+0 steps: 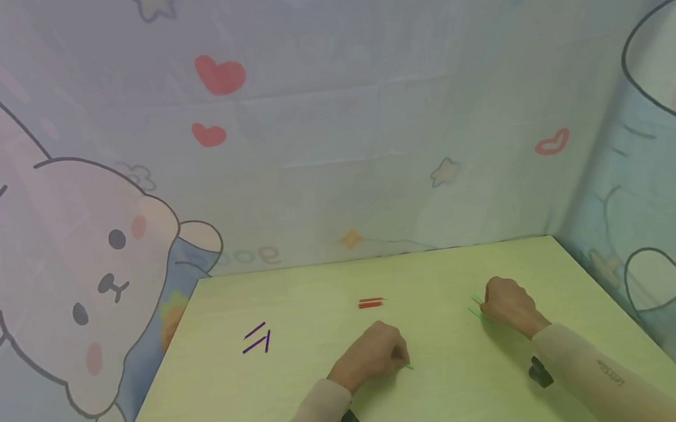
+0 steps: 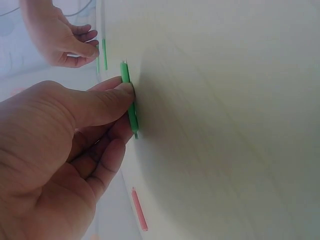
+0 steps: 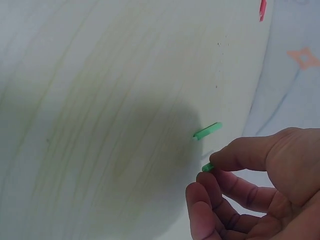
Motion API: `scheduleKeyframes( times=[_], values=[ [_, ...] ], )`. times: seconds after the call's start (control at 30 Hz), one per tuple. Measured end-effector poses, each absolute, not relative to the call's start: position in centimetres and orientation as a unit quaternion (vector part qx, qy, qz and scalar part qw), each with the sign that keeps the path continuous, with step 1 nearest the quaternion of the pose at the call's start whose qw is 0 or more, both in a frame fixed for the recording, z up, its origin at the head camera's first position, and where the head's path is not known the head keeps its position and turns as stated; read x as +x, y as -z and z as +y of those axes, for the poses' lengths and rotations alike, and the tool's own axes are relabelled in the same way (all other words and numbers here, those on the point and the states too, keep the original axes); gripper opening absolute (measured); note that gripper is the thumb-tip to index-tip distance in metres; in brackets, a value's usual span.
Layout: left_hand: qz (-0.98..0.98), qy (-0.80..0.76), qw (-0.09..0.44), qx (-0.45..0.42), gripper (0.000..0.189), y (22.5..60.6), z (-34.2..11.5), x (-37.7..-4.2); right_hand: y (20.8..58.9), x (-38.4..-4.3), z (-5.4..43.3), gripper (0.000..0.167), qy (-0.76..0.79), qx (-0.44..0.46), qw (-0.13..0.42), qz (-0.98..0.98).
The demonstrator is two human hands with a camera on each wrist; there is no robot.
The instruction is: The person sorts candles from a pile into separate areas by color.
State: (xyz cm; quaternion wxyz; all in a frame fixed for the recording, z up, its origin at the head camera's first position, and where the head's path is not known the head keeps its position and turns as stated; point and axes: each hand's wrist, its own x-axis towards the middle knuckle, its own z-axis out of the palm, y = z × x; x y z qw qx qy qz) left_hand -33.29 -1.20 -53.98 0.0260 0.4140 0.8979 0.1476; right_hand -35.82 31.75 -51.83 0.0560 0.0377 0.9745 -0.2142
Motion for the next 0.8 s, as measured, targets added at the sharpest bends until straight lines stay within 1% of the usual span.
scheduleKeyframes(
  times=[0.23, 0.43, 0.57, 0.7, 0.8],
  values=[
    [0.900, -0.155, 0.031, 0.405, 0.012, 53.87, -1.30, -33.09, 51.91, -35.54, 31.92, 0.014, 0.212, 0.042, 0.065, 0.974],
    [0.900, -0.158, 0.028, 0.404, 0.013, 53.80, -1.34, -33.05, 52.13, -35.48, 32.00, 0.008, 0.211, 0.034, 0.064, 0.975],
    [0.899, -0.165, 0.029, 0.405, 0.014, 53.80, -1.35, -33.07, 52.31, -35.51, 32.02, 0.007, 0.213, 0.032, 0.063, 0.974],
    [0.896, -0.166, 0.028, 0.410, 0.013, 53.89, -1.37, -33.12, 52.34, -35.53, 32.04, 0.009, 0.212, 0.031, 0.063, 0.975],
    [0.895, -0.165, 0.025, 0.414, 0.013, 53.95, -1.38, -33.16, 52.27, -35.53, 31.96, 0.014, 0.211, 0.032, 0.063, 0.975]
  ],
)
